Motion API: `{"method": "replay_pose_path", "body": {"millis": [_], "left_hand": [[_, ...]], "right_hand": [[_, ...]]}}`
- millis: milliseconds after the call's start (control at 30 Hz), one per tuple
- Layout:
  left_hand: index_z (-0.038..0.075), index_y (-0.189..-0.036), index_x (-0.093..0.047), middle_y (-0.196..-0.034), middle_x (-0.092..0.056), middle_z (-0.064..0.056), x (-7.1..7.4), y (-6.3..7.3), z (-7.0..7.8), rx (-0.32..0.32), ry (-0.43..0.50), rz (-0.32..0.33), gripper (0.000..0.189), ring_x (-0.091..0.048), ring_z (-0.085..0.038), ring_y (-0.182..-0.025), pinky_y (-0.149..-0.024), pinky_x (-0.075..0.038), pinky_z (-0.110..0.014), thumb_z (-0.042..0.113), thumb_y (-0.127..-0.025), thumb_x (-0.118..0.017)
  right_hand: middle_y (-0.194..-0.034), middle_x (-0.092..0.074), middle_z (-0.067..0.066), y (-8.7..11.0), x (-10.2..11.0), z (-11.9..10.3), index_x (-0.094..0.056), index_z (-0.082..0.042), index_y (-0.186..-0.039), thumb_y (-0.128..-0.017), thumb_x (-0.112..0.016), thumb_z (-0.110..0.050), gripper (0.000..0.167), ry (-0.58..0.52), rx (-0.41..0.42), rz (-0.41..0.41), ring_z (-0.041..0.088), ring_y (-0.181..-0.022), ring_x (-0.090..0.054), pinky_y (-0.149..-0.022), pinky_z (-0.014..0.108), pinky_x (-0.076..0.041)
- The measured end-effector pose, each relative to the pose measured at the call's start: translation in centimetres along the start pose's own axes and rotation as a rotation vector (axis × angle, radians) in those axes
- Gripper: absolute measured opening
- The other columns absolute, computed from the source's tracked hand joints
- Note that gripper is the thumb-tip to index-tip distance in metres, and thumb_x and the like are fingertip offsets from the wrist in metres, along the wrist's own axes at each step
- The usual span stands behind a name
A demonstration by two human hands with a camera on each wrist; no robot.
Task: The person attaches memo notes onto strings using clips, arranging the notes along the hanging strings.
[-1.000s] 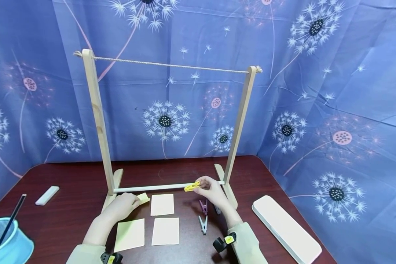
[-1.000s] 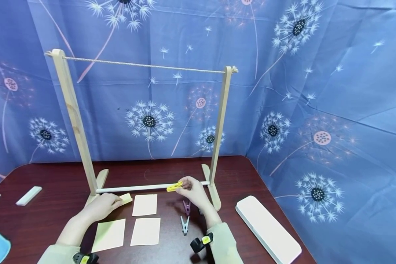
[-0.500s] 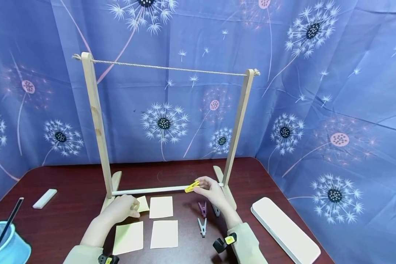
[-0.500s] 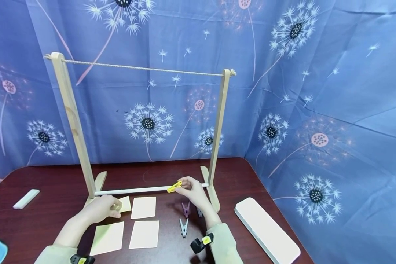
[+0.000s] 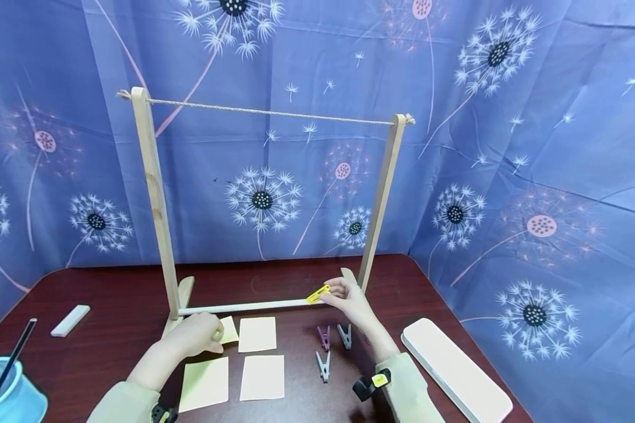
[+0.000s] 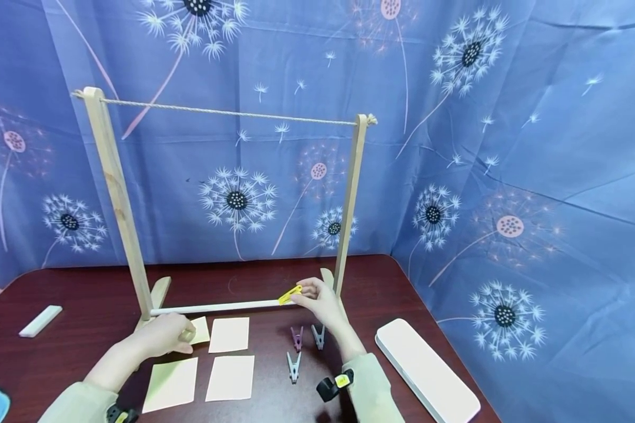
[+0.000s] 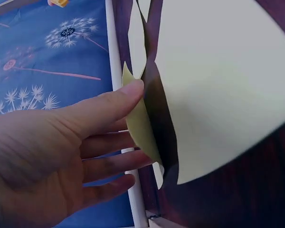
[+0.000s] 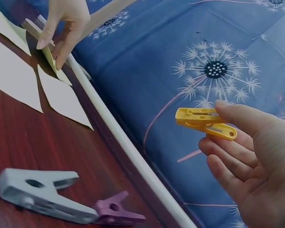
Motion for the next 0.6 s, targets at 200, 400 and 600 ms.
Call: {"method": "replay_pose_path", "body": {"millis": [200, 400, 600], "left_hand": [[0.016, -0.063, -0.043, -0.058, -0.031, 0.013, -0.4, -0.2, -0.5, 0.012, 0.033, -0.058, 0.042, -0.030, -0.001, -0.052, -0.055, -0.028, -0.021, 0.014, -0.072, -0.084], [0.010, -0.082, -0.068, -0.082, -0.068, 0.004, -0.3, -0.5, -0.6, -0.004, 0.024, -0.085, 0.018, -0.056, -0.003, -0.067, -0.066, -0.049, -0.025, 0.015, -0.074, -0.083], [0.015, -0.072, -0.068, -0.070, -0.062, 0.011, 1.0, -0.9, 0.0, -0.047, -0.064, -0.038, 0.015, -0.056, -0.004, -0.065, -0.061, -0.047, -0.024, 0.012, -0.075, -0.082]], "right_hand": [[-0.103, -0.066, 0.018, 0.0, 1.5, -1.7, -0.054, 0.012, -0.121, -0.089, -0.067, -0.003, 0.038, -0.016, 0.072, -0.008, 0.003, -0.087, -0.064, -0.081, 0.021, -0.053], [-0.106, -0.065, 0.022, -0.2, 2.4, -4.7, -0.054, 0.010, -0.124, -0.090, -0.065, -0.002, 0.037, -0.004, 0.155, -0.050, 0.004, -0.090, -0.065, -0.082, 0.022, -0.053], [-0.114, -0.061, 0.026, -0.8, 3.6, -7.3, -0.055, 0.005, -0.128, -0.092, -0.065, -0.004, 0.039, 0.052, 0.177, -0.063, 0.004, -0.094, -0.064, -0.082, 0.020, -0.051]]}}
Point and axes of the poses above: each hand's wrist, its own y-axis away from the middle knuckle, its own x-axis out of the back of the hand, z = x × y, the point moved 10 cm from there along -y, towards the middle knuckle
